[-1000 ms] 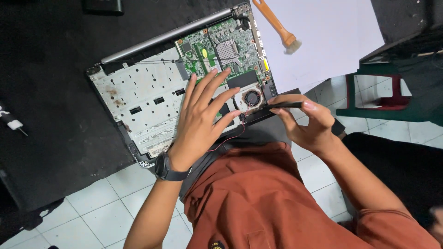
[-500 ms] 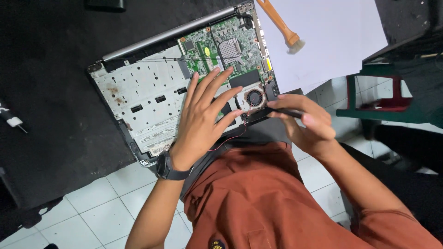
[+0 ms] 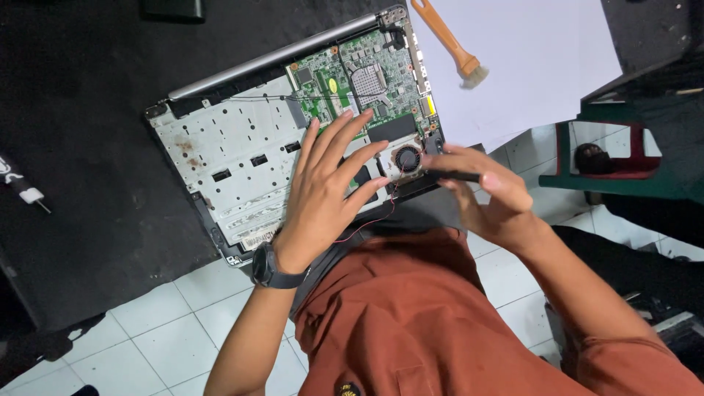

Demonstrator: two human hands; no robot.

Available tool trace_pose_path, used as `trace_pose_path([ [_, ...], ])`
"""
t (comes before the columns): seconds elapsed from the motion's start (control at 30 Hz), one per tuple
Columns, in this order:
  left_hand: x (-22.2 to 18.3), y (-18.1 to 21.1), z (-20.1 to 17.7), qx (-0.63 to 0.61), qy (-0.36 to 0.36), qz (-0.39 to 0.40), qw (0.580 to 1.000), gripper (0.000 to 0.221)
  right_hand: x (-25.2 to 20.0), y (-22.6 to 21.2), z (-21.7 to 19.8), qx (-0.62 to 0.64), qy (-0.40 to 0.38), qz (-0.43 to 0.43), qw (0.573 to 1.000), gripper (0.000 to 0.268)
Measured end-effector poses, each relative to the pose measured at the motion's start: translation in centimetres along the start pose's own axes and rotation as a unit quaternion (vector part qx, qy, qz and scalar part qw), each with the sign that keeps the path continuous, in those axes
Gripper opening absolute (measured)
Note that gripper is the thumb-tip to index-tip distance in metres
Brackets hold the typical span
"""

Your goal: Removing the bottom cover of a laptop by unscrewing it and prying it open.

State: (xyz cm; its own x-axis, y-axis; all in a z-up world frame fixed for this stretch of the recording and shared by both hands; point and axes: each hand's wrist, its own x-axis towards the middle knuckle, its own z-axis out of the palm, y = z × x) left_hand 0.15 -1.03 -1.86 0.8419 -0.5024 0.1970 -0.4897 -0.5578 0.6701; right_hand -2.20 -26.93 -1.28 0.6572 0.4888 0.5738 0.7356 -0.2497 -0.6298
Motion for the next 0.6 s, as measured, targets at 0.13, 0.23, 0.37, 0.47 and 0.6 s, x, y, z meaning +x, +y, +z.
trace_pose_path([
  [0.13,-0.1,-0.1,0.1,-0.006,-0.002,-0.004,1.0,0.039,-0.5,-0.3,0.7,-0.131,0.072,0.002,0.989,0.087],
  [0.23,-0.1,-0.2,0.1,0.001,-0.001,0.0,1.0,0.04,0.0,-0.3,0.0,-0.067,0.05,-0.005,0.996,0.077],
  [0.37,-0.1,-0.2,0.7,0.0,0.002,-0.005,1.0,0.042,-1.7,-0.6,0.2,-0.045,0.007,0.107,0.993,0.051],
  [0.47,-0.2,-0.4,0.5,-0.005,0.012,-0.011,1.0,0.044,-1.0,-0.2,0.9,-0.113,0.052,0.065,0.99,0.061],
  [0.6,-0.1,-0.2,0.3,0.002,0.011,-0.003,1.0,0.042,0.1,-0.6,-0.3,-0.026,0.009,0.016,1.0,0.09],
])
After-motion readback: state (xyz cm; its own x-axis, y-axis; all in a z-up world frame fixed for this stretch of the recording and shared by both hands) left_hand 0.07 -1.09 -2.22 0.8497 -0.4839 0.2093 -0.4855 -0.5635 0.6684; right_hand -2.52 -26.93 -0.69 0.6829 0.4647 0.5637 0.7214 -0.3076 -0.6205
